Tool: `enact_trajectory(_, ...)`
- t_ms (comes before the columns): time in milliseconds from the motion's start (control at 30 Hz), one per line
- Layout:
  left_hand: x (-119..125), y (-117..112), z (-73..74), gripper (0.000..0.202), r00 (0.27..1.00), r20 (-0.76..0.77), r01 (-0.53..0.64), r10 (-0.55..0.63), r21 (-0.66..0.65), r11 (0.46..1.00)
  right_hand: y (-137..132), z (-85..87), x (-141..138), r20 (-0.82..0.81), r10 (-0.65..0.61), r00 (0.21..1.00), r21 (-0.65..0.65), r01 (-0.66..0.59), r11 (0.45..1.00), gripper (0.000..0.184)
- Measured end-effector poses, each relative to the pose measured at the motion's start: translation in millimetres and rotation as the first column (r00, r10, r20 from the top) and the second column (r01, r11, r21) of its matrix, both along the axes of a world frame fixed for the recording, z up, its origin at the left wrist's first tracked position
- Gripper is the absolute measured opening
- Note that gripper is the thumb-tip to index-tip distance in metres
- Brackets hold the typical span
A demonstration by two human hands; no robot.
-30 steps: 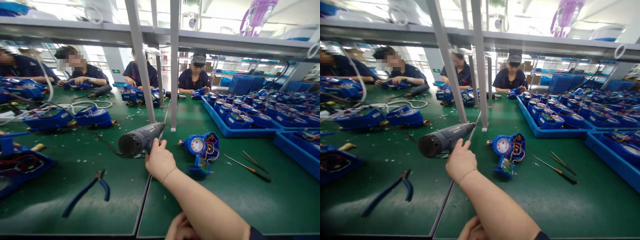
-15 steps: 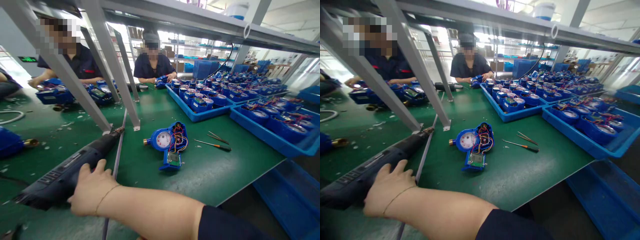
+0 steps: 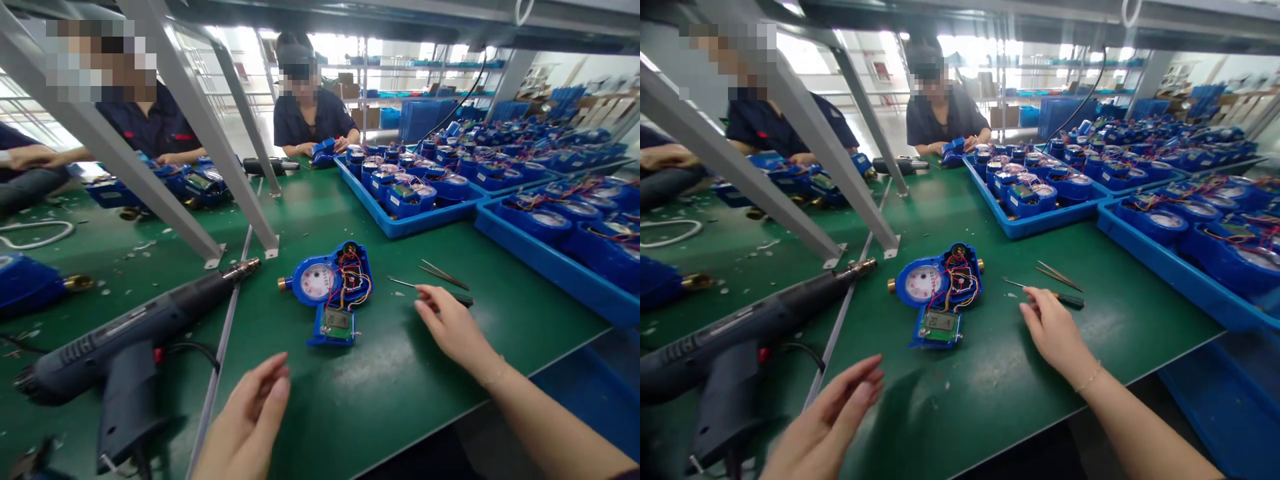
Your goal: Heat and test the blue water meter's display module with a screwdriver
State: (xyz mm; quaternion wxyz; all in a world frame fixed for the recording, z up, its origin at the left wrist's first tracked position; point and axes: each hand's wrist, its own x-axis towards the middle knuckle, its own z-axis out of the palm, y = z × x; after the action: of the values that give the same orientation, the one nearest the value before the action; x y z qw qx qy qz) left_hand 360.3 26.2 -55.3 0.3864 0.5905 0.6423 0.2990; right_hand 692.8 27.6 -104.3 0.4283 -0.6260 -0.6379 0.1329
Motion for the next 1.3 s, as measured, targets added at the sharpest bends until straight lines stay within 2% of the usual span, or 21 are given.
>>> enact_trajectory(67, 33, 25, 6.5, 0.056, 0.974, 0.227, 0.036, -0.018, -0.073, 0.997, 6, -5.9, 8, -0.015, 0.029, 0.999, -0.059, -0.03, 0.998, 0.036)
enact_trajectory(133, 54, 45, 13.8, 0.056, 0.935, 0.335, 0.164, -0.115, -0.122, 0.979, 19, -7.3, 1, -0.034, 0.122, 0.992, -0.098, -0.125, 0.987, 0.044)
enact_trajectory(200, 62, 58, 19.5, 0.054, 0.928, 0.32, 0.24, -0.191, -0.12, 0.963, 39, -6.1, -11, -0.054, 0.229, 0.972, -0.117, -0.234, 0.965, 0.061)
enact_trajectory(300, 64, 68, 23.2, 0.049, 0.94, 0.247, 0.264, -0.235, -0.093, 0.96, 78, -2.8, -27, -0.074, 0.345, 0.936, -0.117, -0.352, 0.929, 0.091)
enact_trajectory(400, 65, 70, 21.6, 0.044, 0.913, 0.292, 0.329, -0.284, -0.118, 0.937, 112, 1.2, -33, -0.088, 0.414, 0.906, -0.1, -0.422, 0.901, 0.101)
enact_trajectory(500, 67, 68, 14.6, 0.044, 0.868, 0.395, 0.374, -0.299, -0.127, 0.919, 131, 4.6, -32, -0.094, 0.483, 0.871, -0.07, -0.489, 0.869, 0.095)
enact_trajectory(567, 66, 65, 6.8, 0.047, 0.829, 0.496, 0.367, -0.258, -0.135, 0.92, 137, 4.7, -33, -0.085, 0.512, 0.855, -0.053, -0.517, 0.854, 0.093)
enact_trajectory(633, 63, 60, -1.9, 0.05, 0.75, 0.643, 0.345, -0.153, -0.183, 0.921, 142, 2.5, -37, -0.072, 0.528, 0.846, -0.05, -0.532, 0.845, 0.094)
enact_trajectory(700, 59, 56, -9.0, 0.053, 0.641, 0.767, 0.344, -0.027, -0.256, 0.903, 146, -1.2, -43, -0.061, 0.545, 0.836, -0.058, -0.548, 0.835, 0.09)
enact_trajectory(767, 55, 54, -13.2, 0.053, 0.579, 0.814, 0.349, 0.048, -0.301, 0.887, 147, -4.2, -47, -0.045, 0.559, 0.828, -0.063, -0.561, 0.826, 0.083)
enact_trajectory(833, 53, 53, -14.7, 0.054, 0.556, 0.828, 0.341, 0.073, -0.307, 0.889, 143, -3.6, -47, -0.017, 0.547, 0.837, -0.054, -0.547, 0.835, 0.075)
enact_trajectory(900, 53, 54, -15.0, 0.055, 0.552, 0.83, 0.329, 0.081, -0.305, 0.894, 134, 3.1, -44, 0.017, 0.492, 0.871, -0.018, -0.491, 0.871, 0.064)
enact_trajectory(1000, 56, 54, -15.8, 0.057, 0.562, 0.824, 0.321, 0.074, -0.299, 0.899, 114, 25.2, -46, 0.049, 0.373, 0.926, 0.091, -0.376, 0.922, 0.051)
enact_trajectory(1067, 58, 54, -16.8, 0.057, 0.572, 0.818, 0.306, 0.066, -0.287, 0.908, 101, 42.7, -56, 0.08, 0.378, 0.922, 0.16, -0.386, 0.908, 0.038)
enact_trajectory(1133, 60, 53, -18.0, 0.057, 0.578, 0.814, 0.285, 0.062, -0.272, 0.919, 94, 56.3, -72, 0.22, 0.472, 0.854, 0.189, -0.512, 0.838, 0.029)
enact_trajectory(1200, 60, 53, -19.0, 0.059, 0.581, 0.811, 0.278, 0.059, -0.266, 0.923, 93, 63.8, -89, 0.402, 0.536, 0.742, 0.142, -0.629, 0.764, 0.026)
enact_trajectory(1233, 60, 52, -19.2, 0.059, 0.582, 0.811, 0.277, 0.056, -0.263, 0.924, 95, 65.7, -95, 0.471, 0.55, 0.69, 0.104, -0.663, 0.742, 0.025)
enact_trajectory(1300, 59, 53, -19.0, 0.058, 0.582, 0.812, 0.29, 0.052, -0.267, 0.919, 100, 67.7, -104, 0.538, 0.559, 0.631, 0.04, -0.681, 0.731, 0.02)
